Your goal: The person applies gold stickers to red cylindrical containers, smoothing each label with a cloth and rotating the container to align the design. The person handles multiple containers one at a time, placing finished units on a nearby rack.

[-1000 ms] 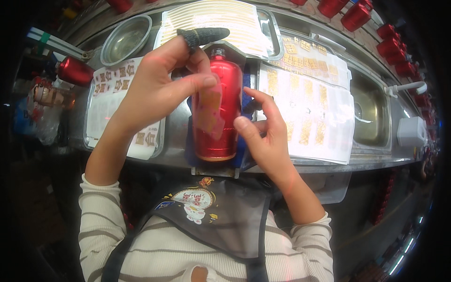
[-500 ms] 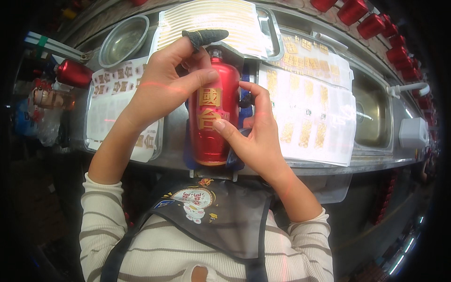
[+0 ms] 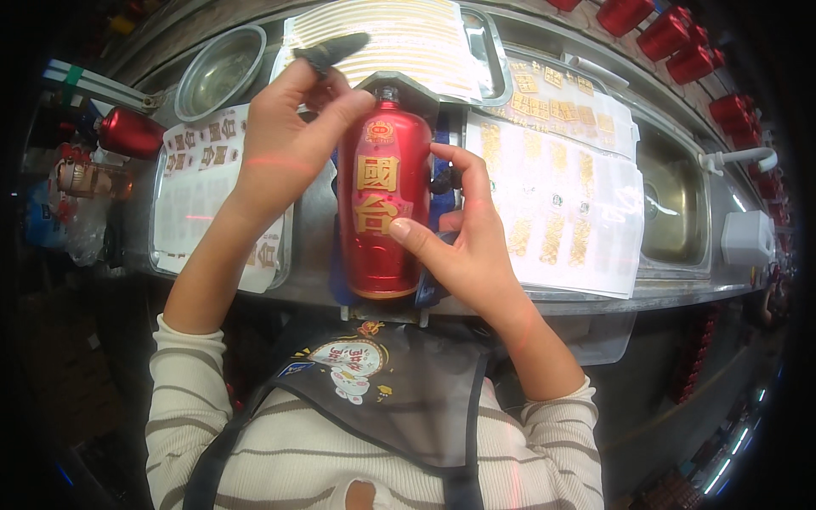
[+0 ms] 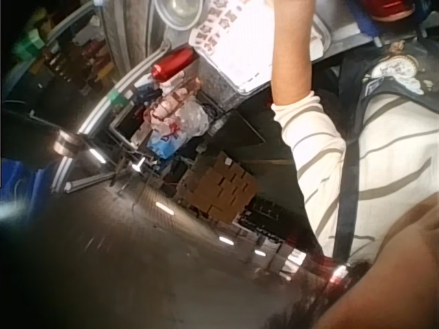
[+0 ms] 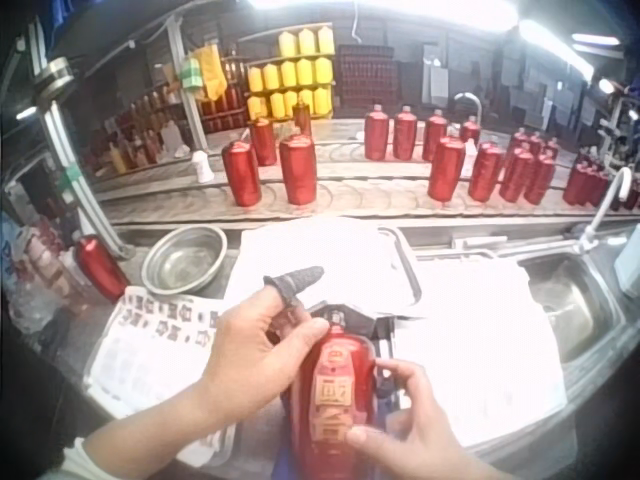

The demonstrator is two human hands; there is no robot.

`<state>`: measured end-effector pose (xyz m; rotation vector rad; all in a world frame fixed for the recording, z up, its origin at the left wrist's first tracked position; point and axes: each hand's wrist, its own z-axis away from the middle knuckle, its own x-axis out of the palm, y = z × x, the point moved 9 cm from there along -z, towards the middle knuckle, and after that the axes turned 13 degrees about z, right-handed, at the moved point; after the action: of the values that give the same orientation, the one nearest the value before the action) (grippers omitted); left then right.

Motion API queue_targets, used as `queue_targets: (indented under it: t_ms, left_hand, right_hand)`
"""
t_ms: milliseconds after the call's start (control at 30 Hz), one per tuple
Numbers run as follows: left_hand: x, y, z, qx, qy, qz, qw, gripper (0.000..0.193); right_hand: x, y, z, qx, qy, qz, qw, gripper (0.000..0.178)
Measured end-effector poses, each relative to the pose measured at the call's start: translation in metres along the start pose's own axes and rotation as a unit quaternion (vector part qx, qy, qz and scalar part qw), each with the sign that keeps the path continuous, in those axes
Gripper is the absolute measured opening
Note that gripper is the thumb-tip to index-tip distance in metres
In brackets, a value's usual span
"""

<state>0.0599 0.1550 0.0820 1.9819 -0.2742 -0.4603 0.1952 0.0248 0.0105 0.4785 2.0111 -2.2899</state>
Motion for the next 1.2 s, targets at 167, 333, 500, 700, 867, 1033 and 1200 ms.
queue_targets:
  t_ms: [167,333,500,700,867,1033,1200]
  left_hand:
    - [-0.014,-0.027,0.051,-0.159,0.028,0.099,0.982,0.059]
    - [0.031,-0.029,0.104,-0.26,-0.021,0.288,0.921,0.065]
    - [0.035,-0.027,0.104,-0.238,-0.006,0.274,0.932,0.056]
    - [0.033,-0.024,0.104,-0.228,-0.005,0.279,0.933,0.056]
    - [0.029,-0.024,0.103,-0.204,-0.022,0.256,0.945,0.056]
    - [0.03,-0.028,0.099,-0.24,0.02,0.291,0.926,0.056]
    - [0.028,-0.036,0.104,-0.218,0.001,0.235,0.947,0.045]
  right_hand:
    - [0.0,0.008,0.007,0.069,-0.002,-0.054,0.996,0.076]
    - [-0.001,0.0,0.003,-0.019,0.057,0.068,0.996,0.075]
    - [-0.002,0.002,0.003,-0.012,0.062,0.077,0.995,0.074]
    - [-0.002,0.002,0.005,-0.021,0.057,0.094,0.994,0.076]
    - [-0.009,-0.016,0.008,-0.049,0.069,0.143,0.986,0.068]
    - [-0.001,-0.055,-0.007,-0.199,0.061,0.375,0.903,0.057]
    - [0.001,-0.058,-0.007,-0.233,0.067,0.397,0.885,0.058]
